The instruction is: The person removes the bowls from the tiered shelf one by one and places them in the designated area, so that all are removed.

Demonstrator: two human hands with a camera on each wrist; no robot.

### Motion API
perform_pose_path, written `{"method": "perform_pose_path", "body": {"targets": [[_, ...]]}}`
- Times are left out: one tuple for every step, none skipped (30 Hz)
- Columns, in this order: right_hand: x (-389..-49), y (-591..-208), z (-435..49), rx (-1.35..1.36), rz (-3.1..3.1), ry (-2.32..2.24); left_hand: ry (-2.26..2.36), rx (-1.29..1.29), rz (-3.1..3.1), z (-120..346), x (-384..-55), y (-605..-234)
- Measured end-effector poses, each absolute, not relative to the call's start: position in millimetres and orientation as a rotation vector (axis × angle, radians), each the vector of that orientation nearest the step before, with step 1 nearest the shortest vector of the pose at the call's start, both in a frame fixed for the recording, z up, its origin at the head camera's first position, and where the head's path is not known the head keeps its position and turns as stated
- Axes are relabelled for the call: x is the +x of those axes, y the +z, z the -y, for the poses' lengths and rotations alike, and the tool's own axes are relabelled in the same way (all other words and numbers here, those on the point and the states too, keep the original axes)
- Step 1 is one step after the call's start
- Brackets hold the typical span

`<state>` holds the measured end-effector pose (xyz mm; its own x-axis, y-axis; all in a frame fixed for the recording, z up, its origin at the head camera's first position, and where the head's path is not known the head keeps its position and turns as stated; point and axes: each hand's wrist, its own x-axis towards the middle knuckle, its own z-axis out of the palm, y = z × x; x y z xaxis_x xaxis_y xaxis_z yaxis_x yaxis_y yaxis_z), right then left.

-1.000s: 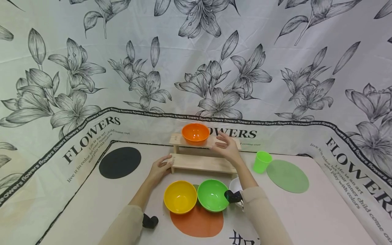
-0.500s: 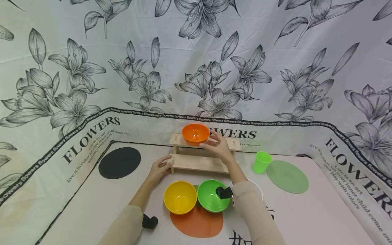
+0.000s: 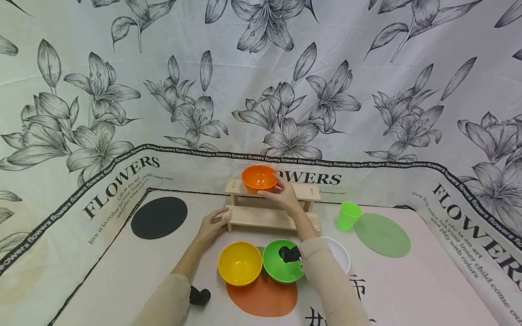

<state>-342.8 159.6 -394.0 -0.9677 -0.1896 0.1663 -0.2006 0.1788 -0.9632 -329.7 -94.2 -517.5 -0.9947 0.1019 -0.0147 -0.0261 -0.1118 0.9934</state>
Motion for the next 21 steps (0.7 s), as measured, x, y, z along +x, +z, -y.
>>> {"method": "perform_pose_path", "body": {"targets": [[-342.3,-393.7,-158.8,0.393,2.398,1.973,2.28,0.084,-2.037,94.2,-329.5,-517.7],[-342.2,-393.6,-158.3,0.392,2.391,1.972,2.281,0.085,-2.041,94.2,-329.3,-517.8],[-341.8,-393.6,-158.2,0.388,2.379,1.982,2.281,0.084,-2.045,94.0,-329.0,-517.9],[-341.5,-393.7,-158.1,0.378,2.375,1.98,2.284,0.081,-2.044,93.9,-328.7,-517.8],[-341.3,-394.1,-157.9,0.374,2.362,1.989,2.287,0.078,-2.041,93.7,-328.4,-517.6],[-341.1,-394.5,-157.8,0.37,2.355,1.991,2.288,0.075,-2.041,93.6,-328.1,-517.3],[-340.9,-394.9,-157.6,0.366,2.348,1.993,2.287,0.079,-2.047,93.7,-327.9,-517.2],[-341.0,-395.6,-157.3,0.363,2.337,2.003,2.289,0.076,-2.045,93.6,-327.8,-517.0],[-340.8,-396.1,-156.8,0.358,2.325,2.015,2.29,0.071,-2.043,93.6,-327.7,-516.7],[-340.7,-396.7,-156.6,0.358,2.318,2.017,2.291,0.076,-2.042,93.5,-327.6,-516.6],[-340.6,-397.3,-156.2,0.36,2.304,2.026,2.29,0.077,-2.042,93.4,-327.6,-516.6],[-340.4,-397.8,-156.1,0.361,2.3,2.024,2.29,0.079,-2.043,93.3,-327.6,-516.6],[-340.2,-398.3,-155.9,0.361,2.292,2.029,2.288,0.081,-2.042,93.3,-327.6,-516.7],[-340.1,-398.9,-155.8,0.362,2.287,2.028,2.287,0.082,-2.042,93.3,-327.7,-516.8],[-339.8,-399.5,-155.9,0.36,2.283,2.024,2.285,0.087,-2.044,93.3,-327.7,-517.0],[-339.5,-399.9,-156.2,0.36,2.282,2.021,2.283,0.09,-2.046,93.4,-327.7,-517.2],[-339.3,-400.4,-156.6,0.36,2.282,2.014,2.283,0.087,-2.044,93.6,-327.8,-517.3],[-338.7,-400.6,-156.9,0.354,2.283,2.012,2.282,0.091,-2.044,93.7,-327.8,-517.4],[-338.0,-400.8,-157.2,0.349,2.283,2.01,2.282,0.096,-2.044,93.9,-328.0,-517.7],[-337.4,-400.9,-157.5,0.347,2.284,2.005,2.282,0.101,-2.044,94.1,-327.9,-517.6],[-336.7,-400.8,-157.9,0.346,2.287,2.0,2.284,0.103,-2.042,94.3,-327.9,-517.7]]}}
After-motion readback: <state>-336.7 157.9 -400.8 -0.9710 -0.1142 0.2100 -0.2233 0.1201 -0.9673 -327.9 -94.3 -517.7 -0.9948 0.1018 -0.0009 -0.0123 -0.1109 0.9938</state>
